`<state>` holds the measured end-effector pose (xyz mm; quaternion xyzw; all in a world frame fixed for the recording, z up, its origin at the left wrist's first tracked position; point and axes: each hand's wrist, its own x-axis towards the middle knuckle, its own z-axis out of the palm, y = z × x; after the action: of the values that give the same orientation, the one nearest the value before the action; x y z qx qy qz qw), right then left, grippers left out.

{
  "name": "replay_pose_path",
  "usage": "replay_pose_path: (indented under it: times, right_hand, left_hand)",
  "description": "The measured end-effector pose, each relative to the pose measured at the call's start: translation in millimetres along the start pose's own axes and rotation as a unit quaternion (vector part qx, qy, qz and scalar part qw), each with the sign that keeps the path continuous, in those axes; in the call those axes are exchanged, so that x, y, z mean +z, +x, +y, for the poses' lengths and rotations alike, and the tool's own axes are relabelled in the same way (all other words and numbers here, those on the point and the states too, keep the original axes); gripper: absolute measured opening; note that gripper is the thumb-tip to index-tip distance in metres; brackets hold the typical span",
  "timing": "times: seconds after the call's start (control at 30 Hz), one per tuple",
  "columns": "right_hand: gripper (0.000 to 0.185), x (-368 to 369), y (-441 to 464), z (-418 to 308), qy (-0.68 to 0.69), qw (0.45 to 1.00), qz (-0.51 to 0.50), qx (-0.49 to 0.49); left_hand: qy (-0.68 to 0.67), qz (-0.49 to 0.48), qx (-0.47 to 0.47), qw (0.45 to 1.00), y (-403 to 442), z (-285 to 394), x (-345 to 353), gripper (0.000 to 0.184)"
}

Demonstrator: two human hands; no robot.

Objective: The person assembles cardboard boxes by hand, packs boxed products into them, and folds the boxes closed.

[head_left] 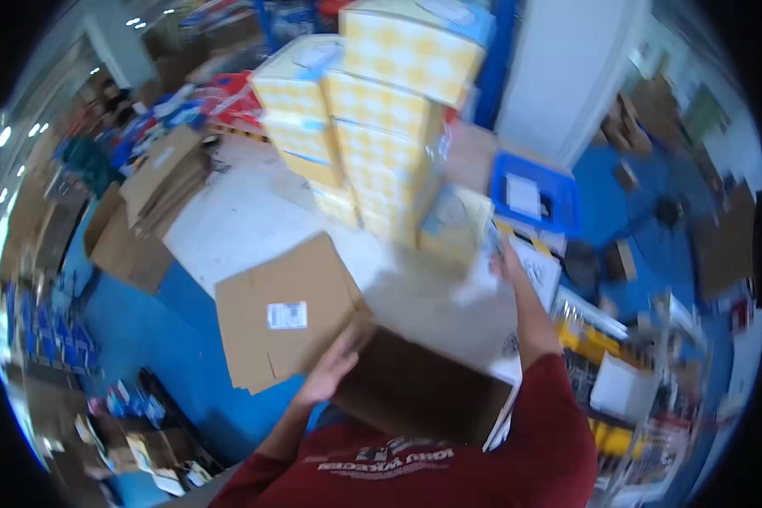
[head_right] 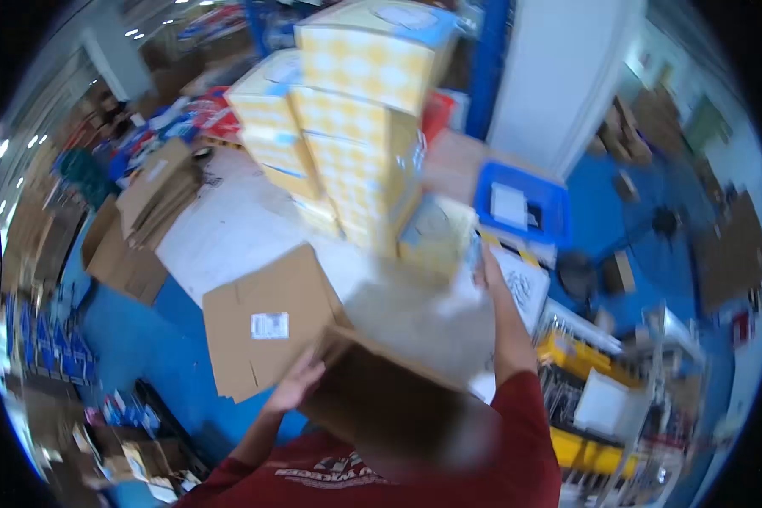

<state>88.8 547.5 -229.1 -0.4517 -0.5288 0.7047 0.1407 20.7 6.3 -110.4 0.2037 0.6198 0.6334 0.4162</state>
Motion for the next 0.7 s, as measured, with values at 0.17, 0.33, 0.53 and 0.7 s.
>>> replay_pose_path:
  times: [0.17, 0.33, 0.53, 0.7]
  right_hand:
    - [0.091, 53, 97, 21, 0.082, 0.994, -0.075, 0.005]
    - [0.073, 76, 106, 44, 0.314, 0.935, -0.134, -0.095]
    - [0.071, 45, 9, -11, -0.017, 0.986, -0.01, -0.164]
    - [0.077, -17, -253, -96, -0.12, 0.901, 0.01, -0.416]
  left_hand:
    - [-0.03, -0.035, 0.038, 0.998, 25, 5, -9, 0.067]
    - [-0.004, -0.041, -0.007, 0.999, 44, 0, -5, 0.068]
    - [-0.096, -0.045, 0.001, 0.994, 47, 29, 11, 0.068]
    - [-0.099, -0.057, 0.044, 0.992, 56, 16, 9, 0.074]
